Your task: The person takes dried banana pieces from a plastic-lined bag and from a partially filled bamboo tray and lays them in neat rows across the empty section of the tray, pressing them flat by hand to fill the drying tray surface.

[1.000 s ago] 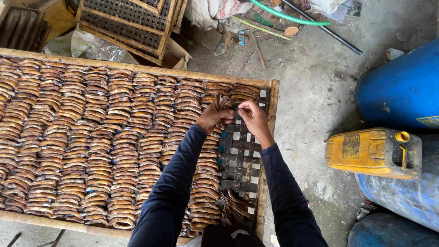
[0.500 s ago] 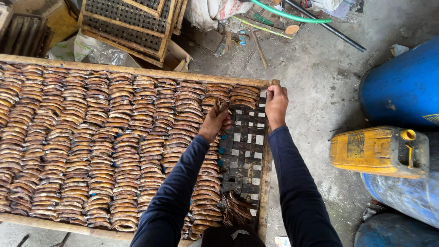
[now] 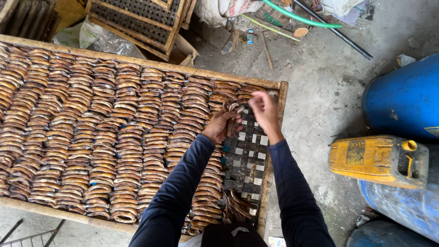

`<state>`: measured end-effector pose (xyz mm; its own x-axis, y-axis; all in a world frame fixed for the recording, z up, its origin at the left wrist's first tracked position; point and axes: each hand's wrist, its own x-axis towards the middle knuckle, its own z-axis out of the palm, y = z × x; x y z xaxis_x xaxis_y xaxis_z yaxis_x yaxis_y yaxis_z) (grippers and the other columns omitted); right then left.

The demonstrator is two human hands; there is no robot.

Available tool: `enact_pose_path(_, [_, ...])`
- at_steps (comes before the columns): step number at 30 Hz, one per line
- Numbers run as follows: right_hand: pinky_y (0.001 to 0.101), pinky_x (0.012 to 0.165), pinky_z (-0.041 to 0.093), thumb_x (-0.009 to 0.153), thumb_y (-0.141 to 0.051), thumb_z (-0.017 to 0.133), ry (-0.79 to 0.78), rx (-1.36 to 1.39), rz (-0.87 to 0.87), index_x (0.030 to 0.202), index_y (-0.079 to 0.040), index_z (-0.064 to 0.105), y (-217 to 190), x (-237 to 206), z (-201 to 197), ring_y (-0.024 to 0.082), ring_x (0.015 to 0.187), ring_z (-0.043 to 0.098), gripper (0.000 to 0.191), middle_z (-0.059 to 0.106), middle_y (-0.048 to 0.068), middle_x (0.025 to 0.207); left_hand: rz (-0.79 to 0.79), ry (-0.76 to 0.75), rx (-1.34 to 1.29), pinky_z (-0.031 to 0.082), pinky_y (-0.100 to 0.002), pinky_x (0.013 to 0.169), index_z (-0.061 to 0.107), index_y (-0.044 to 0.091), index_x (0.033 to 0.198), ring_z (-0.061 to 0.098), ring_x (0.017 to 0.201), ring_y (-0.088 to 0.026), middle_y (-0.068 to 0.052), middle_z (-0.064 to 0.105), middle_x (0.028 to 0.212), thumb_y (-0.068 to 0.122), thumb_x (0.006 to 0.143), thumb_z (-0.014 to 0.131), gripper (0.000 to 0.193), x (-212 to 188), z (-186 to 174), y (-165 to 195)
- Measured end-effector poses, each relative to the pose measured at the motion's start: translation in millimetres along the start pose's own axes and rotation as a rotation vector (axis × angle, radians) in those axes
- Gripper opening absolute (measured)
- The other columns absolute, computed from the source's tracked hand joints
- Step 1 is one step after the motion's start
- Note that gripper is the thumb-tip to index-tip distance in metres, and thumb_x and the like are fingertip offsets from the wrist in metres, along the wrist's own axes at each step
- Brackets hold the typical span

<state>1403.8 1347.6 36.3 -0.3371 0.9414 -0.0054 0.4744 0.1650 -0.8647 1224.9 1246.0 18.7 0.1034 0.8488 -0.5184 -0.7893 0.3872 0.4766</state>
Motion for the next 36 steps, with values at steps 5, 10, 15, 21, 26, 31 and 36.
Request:
enact_pose_path(5, [0.0254, 0.073, 0.060, 0.096, -0.003, 0.071, -0.204, 0.417, -0.035, 0.117, -0.005, 0.066, -11, -23, 22, 0.010, 0.089, 0.069, 0.022, 0.068, 0.004, 0.100, 0.080, 0.042, 0.126, 0.065, -0.035, 0.067, 0.060, 0.002, 0.115, 0.074, 0.082, -0.019, -0.010, 0.073, 0.095, 0.013, 0.100, 0.065, 0.019, 1, 4, -3])
enact_pose_path(10, [0.0249, 0.068, 0.059, 0.094, 0.001, 0.071, 0.035, 0.509, 0.104, 0.106, -0.004, 0.065, 15, -10, 17, 0.010, 0.081, 0.069, 0.015, 0.071, 0.003, 0.095, 0.103, 0.060, 0.248, 0.064, -0.033, 0.063, 0.062, 0.003, 0.107, 0.072, 0.077, -0.020, -0.013, 0.075, 0.095, 0.008, 0.096, 0.070, 0.015, 9, -16, 8])
enact_pose_path(15, [0.0273, 0.070, 0.057, 0.088, 0.001, 0.079, 0.160, 0.038, -0.026, 0.098, -0.006, 0.066, 42, -16, 21, 0.012, 0.080, 0.069, 0.017, 0.073, 0.004, 0.091, 0.352, 0.249, 0.664, 0.060, -0.037, 0.063, 0.065, 0.002, 0.102, 0.072, 0.076, -0.025, -0.016, 0.073, 0.092, 0.008, 0.092, 0.074, 0.014, 34, -23, 5])
enact_pose_path(21, [0.0366, 0.068, 0.055, 0.086, -0.001, 0.080, 0.339, -0.136, -0.125, 0.095, -0.003, 0.065, 50, -22, 30, 0.022, 0.076, 0.067, 0.017, 0.068, 0.010, 0.087, 0.653, 0.517, 1.355, 0.055, -0.052, 0.077, 0.066, 0.006, 0.104, 0.069, 0.090, -0.042, -0.020, 0.074, 0.095, 0.027, 0.090, 0.077, 0.028, 62, 3, -1])
enact_pose_path(26, [0.0438, 0.075, 0.054, 0.090, -0.001, 0.076, 0.382, -0.343, -0.168, 0.098, -0.004, 0.068, 45, -21, 30, 0.030, 0.091, 0.062, 0.012, 0.060, 0.014, 0.099, 0.707, 0.528, 1.462, 0.054, -0.052, 0.074, 0.065, 0.004, 0.103, 0.068, 0.088, -0.043, -0.022, 0.071, 0.099, 0.025, 0.080, 0.079, 0.034, 71, 10, -5])
enact_pose_path(31, [0.0483, 0.083, 0.055, 0.091, -0.001, 0.071, 0.511, -0.565, -0.278, 0.108, -0.008, 0.069, 29, -29, 26, 0.034, 0.100, 0.060, 0.018, 0.054, 0.013, 0.107, 0.689, 0.408, 1.158, 0.059, -0.046, 0.075, 0.067, 0.003, 0.106, 0.070, 0.087, -0.034, -0.017, 0.072, 0.094, 0.036, 0.085, 0.078, 0.041, 68, 4, 7])
enact_pose_path(36, [0.0373, 0.081, 0.061, 0.102, -0.010, 0.071, 0.170, -0.005, -0.158, 0.129, -0.008, 0.062, 6, -24, 26, 0.023, 0.110, 0.067, 0.029, 0.058, 0.014, 0.129, 0.095, 0.046, 0.348, 0.063, -0.035, 0.068, 0.069, -0.002, 0.121, 0.072, 0.080, -0.019, -0.009, 0.072, 0.096, 0.050, 0.100, 0.058, 0.057, 39, 5, 34])
